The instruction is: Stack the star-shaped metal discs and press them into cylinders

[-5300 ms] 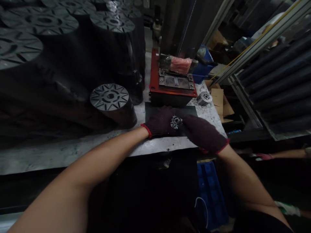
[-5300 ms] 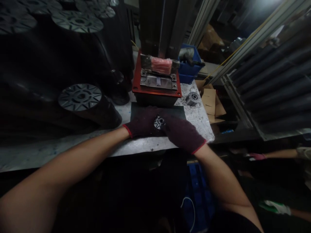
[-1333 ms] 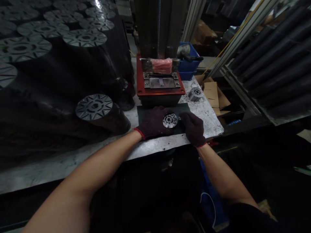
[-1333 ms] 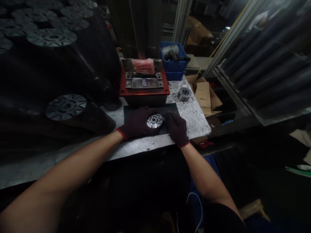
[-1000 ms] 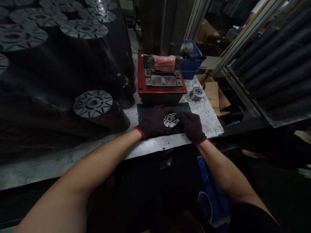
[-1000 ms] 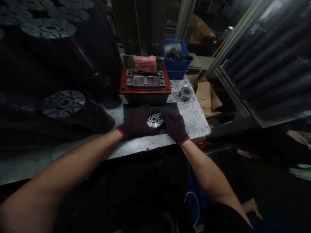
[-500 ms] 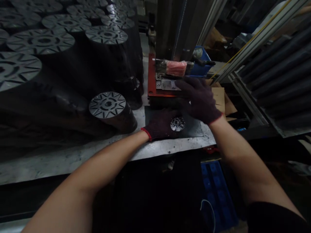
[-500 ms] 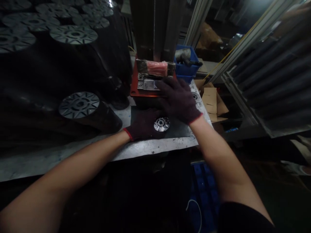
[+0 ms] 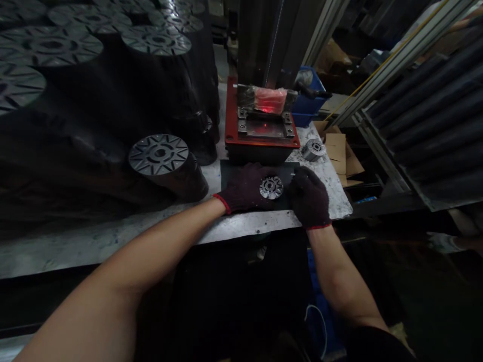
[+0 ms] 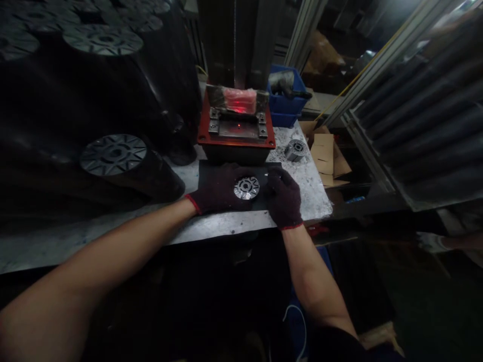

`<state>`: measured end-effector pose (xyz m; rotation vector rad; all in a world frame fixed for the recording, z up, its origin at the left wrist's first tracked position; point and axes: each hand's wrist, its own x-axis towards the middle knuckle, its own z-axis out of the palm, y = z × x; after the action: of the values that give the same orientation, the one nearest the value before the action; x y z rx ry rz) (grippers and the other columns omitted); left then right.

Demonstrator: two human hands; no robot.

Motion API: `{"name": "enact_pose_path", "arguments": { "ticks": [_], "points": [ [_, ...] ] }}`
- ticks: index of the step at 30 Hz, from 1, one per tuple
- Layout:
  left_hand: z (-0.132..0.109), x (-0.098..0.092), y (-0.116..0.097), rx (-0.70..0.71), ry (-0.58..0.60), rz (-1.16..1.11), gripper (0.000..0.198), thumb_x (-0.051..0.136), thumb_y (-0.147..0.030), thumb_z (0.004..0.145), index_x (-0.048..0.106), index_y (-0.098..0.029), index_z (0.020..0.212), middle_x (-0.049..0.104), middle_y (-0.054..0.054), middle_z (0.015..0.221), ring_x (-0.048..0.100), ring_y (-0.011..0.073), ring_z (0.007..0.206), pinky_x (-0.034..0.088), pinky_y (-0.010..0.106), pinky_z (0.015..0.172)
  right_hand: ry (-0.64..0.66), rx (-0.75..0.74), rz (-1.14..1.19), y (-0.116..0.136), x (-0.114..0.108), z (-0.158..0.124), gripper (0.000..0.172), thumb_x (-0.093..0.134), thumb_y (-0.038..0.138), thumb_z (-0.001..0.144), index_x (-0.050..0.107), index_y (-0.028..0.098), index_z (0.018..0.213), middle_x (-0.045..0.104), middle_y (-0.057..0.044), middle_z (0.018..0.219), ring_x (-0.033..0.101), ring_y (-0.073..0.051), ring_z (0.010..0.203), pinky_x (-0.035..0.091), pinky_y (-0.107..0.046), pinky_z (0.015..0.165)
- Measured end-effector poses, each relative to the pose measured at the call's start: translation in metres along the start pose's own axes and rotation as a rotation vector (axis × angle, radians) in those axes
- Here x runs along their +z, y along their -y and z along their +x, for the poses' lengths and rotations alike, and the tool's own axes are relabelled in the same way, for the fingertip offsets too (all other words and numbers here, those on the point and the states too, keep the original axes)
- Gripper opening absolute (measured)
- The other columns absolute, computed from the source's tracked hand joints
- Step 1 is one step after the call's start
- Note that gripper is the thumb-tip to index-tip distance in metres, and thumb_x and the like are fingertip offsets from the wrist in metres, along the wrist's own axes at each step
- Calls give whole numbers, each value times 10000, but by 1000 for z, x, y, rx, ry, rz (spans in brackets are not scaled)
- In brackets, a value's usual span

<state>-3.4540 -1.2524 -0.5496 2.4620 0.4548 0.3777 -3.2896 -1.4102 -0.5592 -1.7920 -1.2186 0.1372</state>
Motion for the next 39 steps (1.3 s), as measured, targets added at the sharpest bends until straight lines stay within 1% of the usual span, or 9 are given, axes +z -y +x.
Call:
{"name": "enact_pose_path", "arguments": {
  "ticks": [3,8,14,18,20,24,29,34,39],
  "points": [
    [1,-1,-3,-50,3,-31,951,1050,-451,639,728,-221,1504,777,112,1384,730,385,1265,595,495,1112,-33,128,75,1,2,-16,382,469,467,1113,791,262,1132,758,-54,881,698,-237,754,626,-415,721],
    [3,-2,-8,-70,22,38,888,1024,-480,636,774,-209,1444,799,124,1334,757,396,1219,616,504,1084,105,75,-32,20,3,-2,390,527,474,1073,796,257,892,842,-81,1010,788,-285,977,639,-482,960],
    [2,0,-6,-8,-17,19,845,1005,-574,702,792,-206,1433,811,133,1291,775,396,1166,642,506,1028,305,-96,-349,32,-9,1,316,539,352,1068,824,228,1009,837,-123,1089,782,-325,1113,611,-529,1107],
    [1,0,-5,0,-32,0,788,991,-610,728,809,-243,1402,829,109,1251,793,383,1140,653,494,1002,419,-329,-520,39,-25,0,353,515,259,1099,780,230,1331,804,-106,1159,797,-288,1008,673,-418,921],
    [1,0,-3,-15,-30,-3,752,1000,-538,716,801,-250,1382,833,98,1255,795,384,1143,655,495,998,412,-462,-531,47,-33,19,413,519,302,1127,706,238,1490,808,-108,1217,799,-292,1016,680,-419,872],
    [-3,-1,0,-30,-8,-85,867,997,-436,694,709,-244,1489,793,92,1418,770,377,1253,644,483,1061,223,-660,-684,60,-26,99,550,668,376,1060,639,230,1590,691,-166,1551,668,-400,1386,552,-613,1167],
    [-5,1,2,-29,-2,-124,1052,1071,-522,612,681,-241,1548,736,113,1511,728,401,1326,589,521,1166,348,-720,-696,56,1,167,479,620,568,1096,747,245,1428,705,-113,1515,603,-390,1441,432,-631,1250],
    [1,5,4,-27,-16,-42,1050,1072,-654,580,734,-226,1477,758,136,1451,725,426,1293,581,570,1149,114,-383,-332,45,2,102,488,459,486,1155,809,202,970,799,-100,973,743,-272,994,583,-456,953],
    [5,5,1,-7,-3,-44,849,1042,-475,640,781,-236,1411,803,100,1342,757,384,1200,625,518,1059,54,-90,-94,9,6,27,615,523,539,1133,545,238,597,589,7,555,634,-174,590,475,-308,579]
  ]
}}
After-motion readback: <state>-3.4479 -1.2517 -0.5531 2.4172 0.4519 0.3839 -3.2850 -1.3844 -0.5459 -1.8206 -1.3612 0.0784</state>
